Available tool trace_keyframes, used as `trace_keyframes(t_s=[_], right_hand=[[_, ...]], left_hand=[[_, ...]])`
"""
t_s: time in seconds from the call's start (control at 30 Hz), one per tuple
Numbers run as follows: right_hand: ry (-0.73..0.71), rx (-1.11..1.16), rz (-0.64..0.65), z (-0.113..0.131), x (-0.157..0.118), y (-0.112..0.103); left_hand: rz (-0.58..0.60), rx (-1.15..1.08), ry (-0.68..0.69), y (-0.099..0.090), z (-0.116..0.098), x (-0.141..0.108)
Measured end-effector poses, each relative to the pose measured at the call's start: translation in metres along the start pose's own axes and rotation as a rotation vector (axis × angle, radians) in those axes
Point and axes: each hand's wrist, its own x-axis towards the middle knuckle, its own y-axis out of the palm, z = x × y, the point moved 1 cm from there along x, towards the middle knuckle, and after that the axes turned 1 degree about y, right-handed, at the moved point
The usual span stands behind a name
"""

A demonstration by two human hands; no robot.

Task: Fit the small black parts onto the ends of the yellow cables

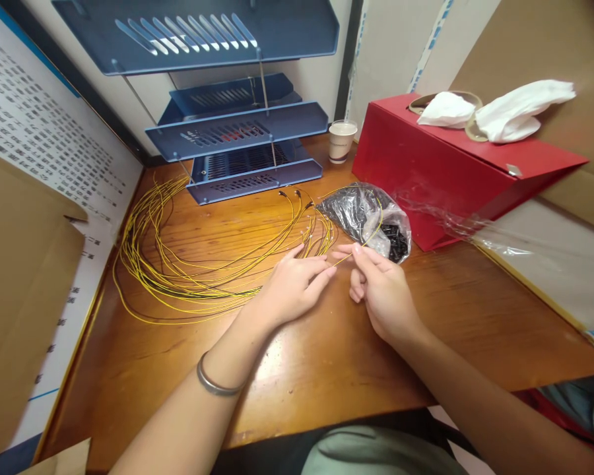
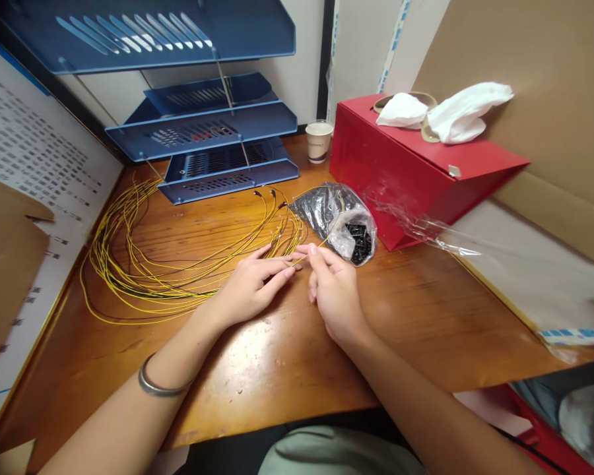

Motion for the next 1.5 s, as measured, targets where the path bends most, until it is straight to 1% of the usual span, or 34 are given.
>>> trace_keyframes(t_s=[0.07, 0.13, 0.27, 0.33, 0.4, 0.53, 0.6, 0.67, 0.77, 0.83, 0.9, 1.0, 1.07, 1.13, 1.27, 1.3, 1.37, 1.5], right_hand=[[-0.022, 0.069, -0.055, 0.0004, 0.0005, -0.0008], [-0.016, 0.087, -0.053, 0.0002, 0.0002, -0.0010], [0.028, -0.018, 0.049, -0.0014, -0.0015, 0.0009], [0.037, -0.069, 0.080, -0.0019, -0.0020, 0.0022], [0.026, -0.041, 0.056, -0.0015, -0.0016, 0.0026], [-0.008, 0.110, -0.052, 0.0004, 0.0003, 0.0007], [0.004, 0.127, -0.053, 0.0009, 0.0007, -0.0001], [0.023, 0.085, -0.009, 0.0008, 0.0001, 0.0001], [0.037, -0.040, 0.094, 0.0002, -0.0018, 0.0023], [0.036, -0.092, 0.122, 0.0000, -0.0028, 0.0037], [0.023, -0.073, 0.080, 0.0000, -0.0028, 0.0037], [-0.009, 0.025, -0.014, 0.0004, -0.0012, 0.0017], [-0.015, 0.058, -0.033, 0.0008, 0.0001, 0.0003], [-0.002, 0.032, -0.015, 0.0011, 0.0008, -0.0003], [0.010, -0.072, 0.078, 0.0022, 0.0004, 0.0010], [0.006, -0.070, 0.078, 0.0026, 0.0002, 0.0011], [-0.014, -0.013, 0.027, 0.0040, 0.0002, 0.0006], [-0.104, 0.140, -0.134, 0.0079, -0.0001, -0.0016]], left_hand=[[-0.007, 0.010, 0.002, 0.0006, 0.0006, 0.0001], [-0.011, 0.010, 0.005, 0.0012, 0.0011, 0.0001], [-0.008, -0.006, 0.011, 0.0010, 0.0014, -0.0003], [-0.004, -0.011, 0.015, 0.0003, 0.0010, -0.0002], [0.003, -0.006, 0.011, -0.0001, 0.0005, 0.0002], [-0.003, 0.021, 0.005, 0.0007, 0.0000, 0.0014], [-0.006, 0.026, 0.004, 0.0013, 0.0000, 0.0012], [0.000, 0.024, -0.001, 0.0014, 0.0000, 0.0007], [0.002, 0.017, 0.004, 0.0005, -0.0006, 0.0000], [-0.001, 0.014, 0.012, -0.0002, -0.0009, 0.0001], [-0.002, 0.014, 0.011, -0.0004, -0.0008, 0.0008], [-0.011, 0.017, 0.005, 0.0003, 0.0000, 0.0020], [-0.015, 0.016, 0.007, 0.0011, 0.0006, 0.0022], [-0.011, 0.008, 0.016, 0.0016, 0.0009, 0.0019], [-0.001, -0.022, 0.029, 0.0010, 0.0004, 0.0013], [0.001, -0.022, 0.025, 0.0007, 0.0001, 0.0013], [0.002, -0.003, 0.012, 0.0002, -0.0004, 0.0013], [-0.004, 0.030, 0.018, 0.0005, -0.0001, 0.0008]])
